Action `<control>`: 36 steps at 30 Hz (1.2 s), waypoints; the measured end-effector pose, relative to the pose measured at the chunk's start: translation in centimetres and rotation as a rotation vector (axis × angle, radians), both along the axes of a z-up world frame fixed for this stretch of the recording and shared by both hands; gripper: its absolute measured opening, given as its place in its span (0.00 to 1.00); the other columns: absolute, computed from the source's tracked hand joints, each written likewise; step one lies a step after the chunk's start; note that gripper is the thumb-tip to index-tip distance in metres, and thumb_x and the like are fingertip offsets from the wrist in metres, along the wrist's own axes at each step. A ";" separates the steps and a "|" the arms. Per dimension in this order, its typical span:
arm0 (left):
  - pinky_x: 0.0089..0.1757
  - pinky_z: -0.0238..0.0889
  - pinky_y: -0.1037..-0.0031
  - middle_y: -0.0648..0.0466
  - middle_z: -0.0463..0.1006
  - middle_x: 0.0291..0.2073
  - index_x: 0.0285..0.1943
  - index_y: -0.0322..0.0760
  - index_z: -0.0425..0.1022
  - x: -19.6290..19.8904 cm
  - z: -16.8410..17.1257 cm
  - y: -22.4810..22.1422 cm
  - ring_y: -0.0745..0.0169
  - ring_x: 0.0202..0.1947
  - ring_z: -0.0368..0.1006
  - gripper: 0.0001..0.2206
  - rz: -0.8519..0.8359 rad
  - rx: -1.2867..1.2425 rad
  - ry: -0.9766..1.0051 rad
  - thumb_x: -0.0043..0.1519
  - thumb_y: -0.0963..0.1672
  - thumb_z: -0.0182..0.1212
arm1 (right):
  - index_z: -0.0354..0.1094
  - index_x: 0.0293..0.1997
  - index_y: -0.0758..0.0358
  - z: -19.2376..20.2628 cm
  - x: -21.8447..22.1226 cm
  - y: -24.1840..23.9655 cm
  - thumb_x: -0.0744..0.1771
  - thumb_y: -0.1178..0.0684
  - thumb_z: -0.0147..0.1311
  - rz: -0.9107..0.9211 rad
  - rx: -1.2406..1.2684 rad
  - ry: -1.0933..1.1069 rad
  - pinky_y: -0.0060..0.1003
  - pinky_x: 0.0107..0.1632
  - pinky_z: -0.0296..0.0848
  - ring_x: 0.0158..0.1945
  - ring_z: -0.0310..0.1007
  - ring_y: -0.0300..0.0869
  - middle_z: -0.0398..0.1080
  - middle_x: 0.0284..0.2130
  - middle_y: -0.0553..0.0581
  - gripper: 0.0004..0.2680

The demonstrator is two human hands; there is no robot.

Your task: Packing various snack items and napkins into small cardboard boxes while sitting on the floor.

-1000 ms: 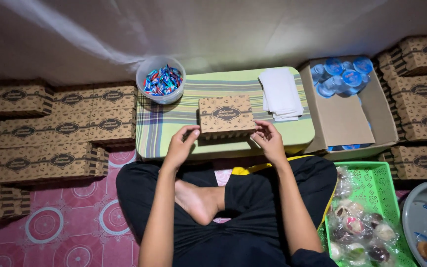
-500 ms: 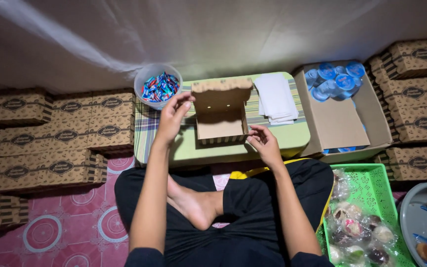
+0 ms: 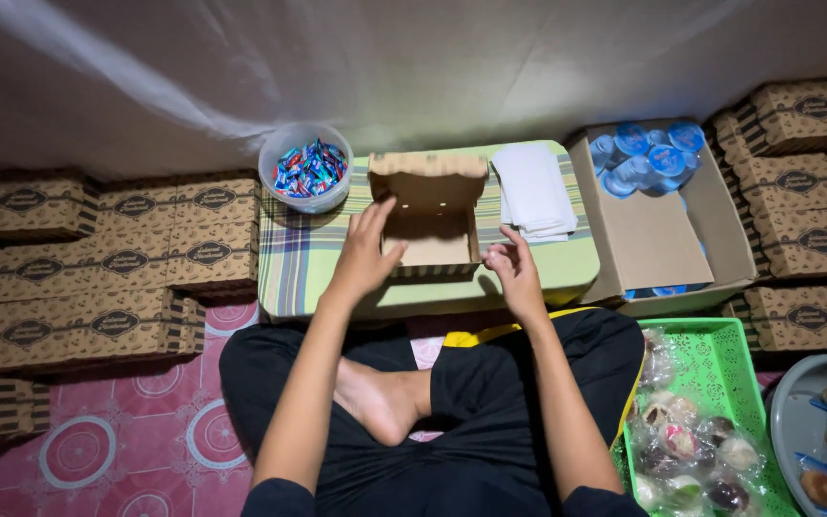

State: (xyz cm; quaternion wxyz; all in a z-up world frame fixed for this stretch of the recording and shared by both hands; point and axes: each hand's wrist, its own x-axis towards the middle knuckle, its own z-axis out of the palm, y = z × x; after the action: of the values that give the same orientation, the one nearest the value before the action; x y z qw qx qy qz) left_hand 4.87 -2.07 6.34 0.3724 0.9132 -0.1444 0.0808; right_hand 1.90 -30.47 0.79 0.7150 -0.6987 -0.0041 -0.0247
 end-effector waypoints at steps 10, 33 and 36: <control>0.60 0.58 0.52 0.43 0.65 0.64 0.77 0.45 0.58 0.1 -3.4 0.3 0.43 0.63 0.58 0.38 0.000 0.148 -0.025 0.56 0.50 0.68 | 0.74 0.55 0.44 4.4 2.7 3.4 0.69 0.51 0.57 -0.046 -0.719 -0.509 0.56 0.70 0.54 0.71 0.53 0.59 0.54 0.67 0.61 0.09; 0.60 0.60 0.49 0.54 0.45 0.80 0.81 0.54 0.50 -0.9 2.0 0.4 0.40 0.63 0.61 0.44 -0.098 0.163 0.173 0.53 0.51 0.67 | 0.61 0.65 0.59 5.6 9.5 4.8 0.67 0.57 0.59 0.211 -0.427 -0.245 0.56 0.69 0.59 0.68 0.62 0.60 0.66 0.62 0.67 0.19; 0.60 0.60 0.52 0.55 0.49 0.79 0.81 0.55 0.50 -0.5 0.9 0.6 0.44 0.62 0.62 0.43 -0.089 0.151 0.172 0.53 0.53 0.65 | 0.55 0.70 0.57 7.1 9.6 4.9 0.67 0.58 0.57 0.236 -0.507 -0.180 0.57 0.72 0.54 0.71 0.57 0.59 0.62 0.67 0.67 0.22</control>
State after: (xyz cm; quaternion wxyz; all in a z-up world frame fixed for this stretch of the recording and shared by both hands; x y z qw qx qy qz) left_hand 4.36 -1.52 7.22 0.3170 0.9348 -0.1582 -0.0257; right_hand 11.48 -25.58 7.93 0.5122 -0.8448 -0.1547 -0.0013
